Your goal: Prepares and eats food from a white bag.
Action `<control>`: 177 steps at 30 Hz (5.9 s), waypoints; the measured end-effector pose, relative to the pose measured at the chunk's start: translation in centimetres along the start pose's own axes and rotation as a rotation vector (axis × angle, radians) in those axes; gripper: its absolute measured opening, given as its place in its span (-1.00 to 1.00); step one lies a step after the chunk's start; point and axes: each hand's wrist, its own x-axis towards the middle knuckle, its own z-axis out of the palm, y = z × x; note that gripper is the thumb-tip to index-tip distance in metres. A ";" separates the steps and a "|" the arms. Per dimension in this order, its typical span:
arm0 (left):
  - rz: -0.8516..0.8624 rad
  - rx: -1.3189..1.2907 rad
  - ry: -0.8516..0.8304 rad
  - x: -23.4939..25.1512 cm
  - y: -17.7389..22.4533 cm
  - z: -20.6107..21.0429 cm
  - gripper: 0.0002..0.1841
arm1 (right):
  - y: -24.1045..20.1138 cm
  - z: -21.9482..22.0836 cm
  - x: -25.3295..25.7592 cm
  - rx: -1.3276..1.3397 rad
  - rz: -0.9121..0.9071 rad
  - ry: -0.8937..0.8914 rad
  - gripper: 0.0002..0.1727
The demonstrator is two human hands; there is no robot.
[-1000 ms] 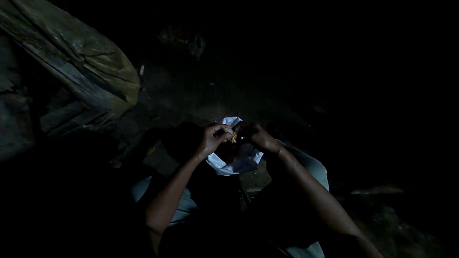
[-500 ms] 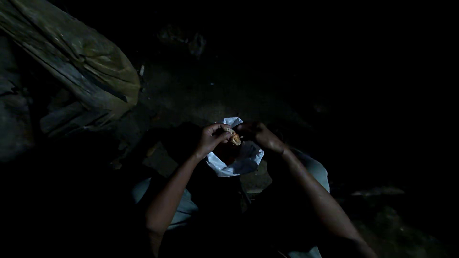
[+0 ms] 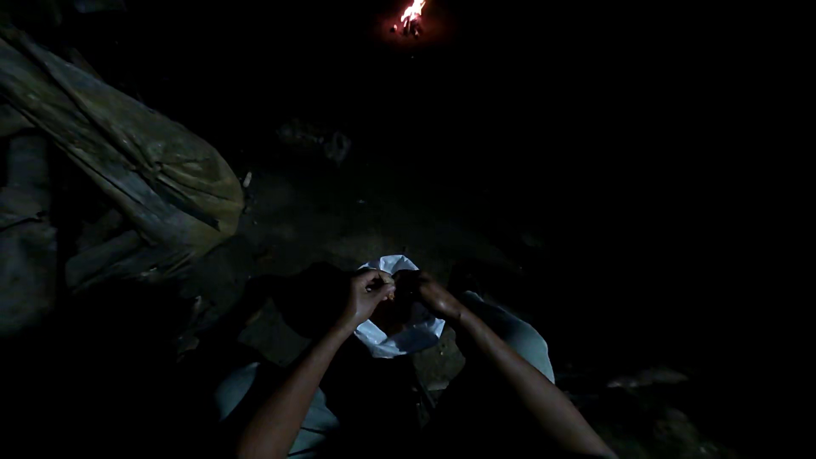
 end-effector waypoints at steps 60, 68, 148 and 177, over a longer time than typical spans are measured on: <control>-0.131 -0.211 0.051 0.2 0.8 -0.5 -0.80 | 0.9 -0.7 0.4 0.078 -0.072 -0.029 -0.67; 0.021 -0.055 0.018 -0.2 0.3 0.0 -0.75 | 1.4 -0.7 0.3 -0.024 -0.102 0.002 -0.71; -0.119 -0.278 0.077 -0.5 1.8 -1.1 -0.83 | 0.5 -1.6 -0.2 0.183 -0.108 0.043 -0.66; -0.152 -0.326 0.139 0.2 0.9 -1.1 -0.82 | 0.4 -2.5 -0.3 0.128 -0.123 -0.057 -0.74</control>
